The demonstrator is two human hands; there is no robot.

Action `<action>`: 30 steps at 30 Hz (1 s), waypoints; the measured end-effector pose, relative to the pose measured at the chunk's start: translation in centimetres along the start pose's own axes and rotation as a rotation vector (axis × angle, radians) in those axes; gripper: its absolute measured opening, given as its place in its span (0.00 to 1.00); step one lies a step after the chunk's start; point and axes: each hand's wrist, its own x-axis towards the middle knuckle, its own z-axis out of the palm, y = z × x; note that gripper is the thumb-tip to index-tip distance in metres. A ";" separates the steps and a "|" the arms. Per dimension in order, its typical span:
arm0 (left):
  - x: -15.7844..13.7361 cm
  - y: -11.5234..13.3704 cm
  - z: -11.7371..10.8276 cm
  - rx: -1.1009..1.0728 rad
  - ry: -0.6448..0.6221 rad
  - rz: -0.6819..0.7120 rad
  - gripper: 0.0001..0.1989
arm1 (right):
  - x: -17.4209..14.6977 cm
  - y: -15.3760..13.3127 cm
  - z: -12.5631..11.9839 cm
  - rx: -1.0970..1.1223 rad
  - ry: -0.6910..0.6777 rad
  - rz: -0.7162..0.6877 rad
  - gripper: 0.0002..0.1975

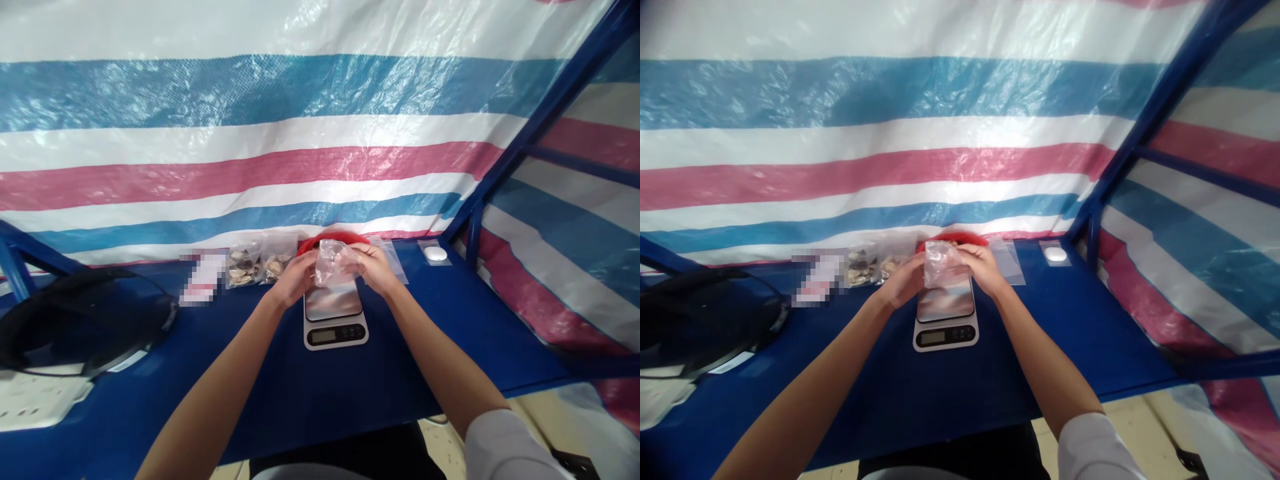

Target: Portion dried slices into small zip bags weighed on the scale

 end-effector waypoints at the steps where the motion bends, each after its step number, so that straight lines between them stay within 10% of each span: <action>1: 0.0 0.0 -0.2 -0.006 0.025 0.036 0.17 | 0.0 0.2 -0.3 -0.017 -0.008 0.010 0.18; 18: 0.9 4.5 -1.9 0.841 0.172 0.549 0.13 | 2.8 -1.0 0.6 -0.389 -0.246 0.083 0.19; 30: 1.8 2.2 -2.9 0.163 0.198 0.193 0.21 | 4.1 0.6 -0.9 -0.311 -0.102 0.009 0.16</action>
